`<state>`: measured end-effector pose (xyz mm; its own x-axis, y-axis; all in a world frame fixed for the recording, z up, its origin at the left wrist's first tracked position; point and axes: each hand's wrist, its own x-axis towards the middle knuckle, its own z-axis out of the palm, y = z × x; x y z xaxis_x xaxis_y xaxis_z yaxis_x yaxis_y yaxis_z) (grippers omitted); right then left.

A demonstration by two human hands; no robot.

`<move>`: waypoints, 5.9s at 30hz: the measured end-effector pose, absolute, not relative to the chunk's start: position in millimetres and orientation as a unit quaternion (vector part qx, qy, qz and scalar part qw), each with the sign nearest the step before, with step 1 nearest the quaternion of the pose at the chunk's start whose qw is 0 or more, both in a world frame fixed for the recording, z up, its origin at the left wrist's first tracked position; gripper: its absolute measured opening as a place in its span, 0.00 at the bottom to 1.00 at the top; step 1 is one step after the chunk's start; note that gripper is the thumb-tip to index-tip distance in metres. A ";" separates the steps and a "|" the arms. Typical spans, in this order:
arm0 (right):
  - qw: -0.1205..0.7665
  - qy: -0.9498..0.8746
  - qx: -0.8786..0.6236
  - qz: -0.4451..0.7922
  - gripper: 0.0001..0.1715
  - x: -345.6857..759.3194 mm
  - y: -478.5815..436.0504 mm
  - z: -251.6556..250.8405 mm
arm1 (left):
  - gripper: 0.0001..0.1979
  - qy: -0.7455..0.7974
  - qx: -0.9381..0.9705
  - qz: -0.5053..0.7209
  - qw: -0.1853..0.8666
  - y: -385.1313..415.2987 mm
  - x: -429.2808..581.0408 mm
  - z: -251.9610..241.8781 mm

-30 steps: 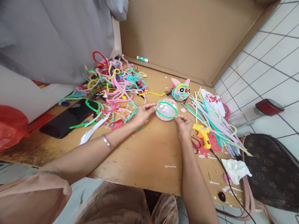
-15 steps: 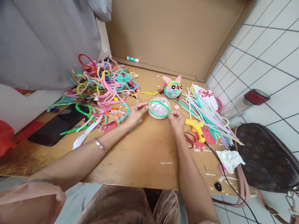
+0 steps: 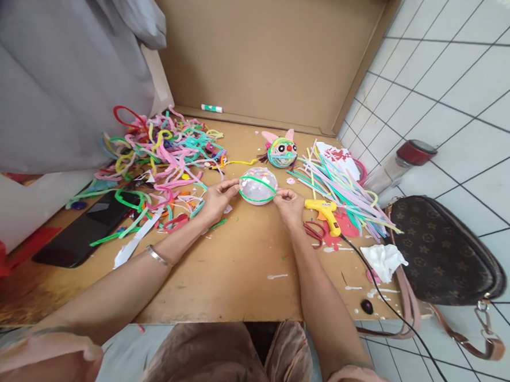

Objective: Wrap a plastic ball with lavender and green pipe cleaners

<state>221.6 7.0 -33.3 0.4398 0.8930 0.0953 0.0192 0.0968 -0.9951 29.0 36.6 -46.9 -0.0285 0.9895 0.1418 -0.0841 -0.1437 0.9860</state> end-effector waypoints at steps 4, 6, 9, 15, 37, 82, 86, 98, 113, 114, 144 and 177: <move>0.616 -0.405 -0.575 0.354 0.08 221.2 6.0 -33.0 | 0.16 0.445 0.499 0.560 0.490 34.4 28.4 -45.2; 0.613 -0.405 -0.575 0.359 0.09 222.6 5.9 -33.9 | 0.17 0.442 0.487 0.559 0.505 34.6 28.8 -45.4; 0.608 -0.411 -0.572 0.367 0.11 225.9 5.6 -35.4 | 0.18 0.431 0.469 0.560 0.530 35.5 30.1 -46.4; 0.625 -0.418 -0.541 0.377 0.18 231.6 3.4 -35.5 | 0.15 0.400 0.463 0.578 0.540 34.9 32.9 -46.9; 0.628 -0.419 -0.552 0.354 0.20 233.9 3.5 -38.5 | 0.08 0.410 0.470 0.587 0.515 30.7 39.7 -44.2; 0.601 -0.467 -0.569 0.311 0.12 217.2 -1.2 -29.7 | 0.15 0.410 0.441 0.583 0.545 38.6 33.4 -50.1; 0.604 -0.455 -0.578 0.306 0.12 218.5 0.8 -32.8 | 0.12 0.405 0.360 0.594 0.595 38.3 34.0 -45.7; 0.556 -0.500 -0.612 0.257 0.11 223.8 1.9 -36.2 | 0.11 0.336 0.161 0.544 0.751 33.4 23.3 -20.7; 0.116 -0.458 -0.870 -0.139 0.34 269.5 -64.5 1.4 | 0.14 0.281 0.063 0.476 0.831 30.9 20.8 -9.8; 0.090 -0.452 -0.878 -0.130 0.38 271.1 -63.4 0.2 | 0.14 0.282 0.061 0.477 0.830 30.7 21.3 -9.5; 0.469 -0.361 -0.797 -0.120 0.30 222.8 -29.1 27.4 | 0.16 0.389 0.297 0.546 0.680 21.4 44.2 -28.5; 0.377 -0.565 -0.708 -0.195 0.19 217.1 -32.3 -15.1 | 0.07 0.321 0.319 0.484 0.749 14.5 37.9 -17.6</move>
<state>217.1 -32.3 -15.1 0.2854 0.6522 0.7023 0.9467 -0.0778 -0.3125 37.9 14.5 -17.6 0.3257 0.9296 -0.1726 -0.5207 0.3287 0.7879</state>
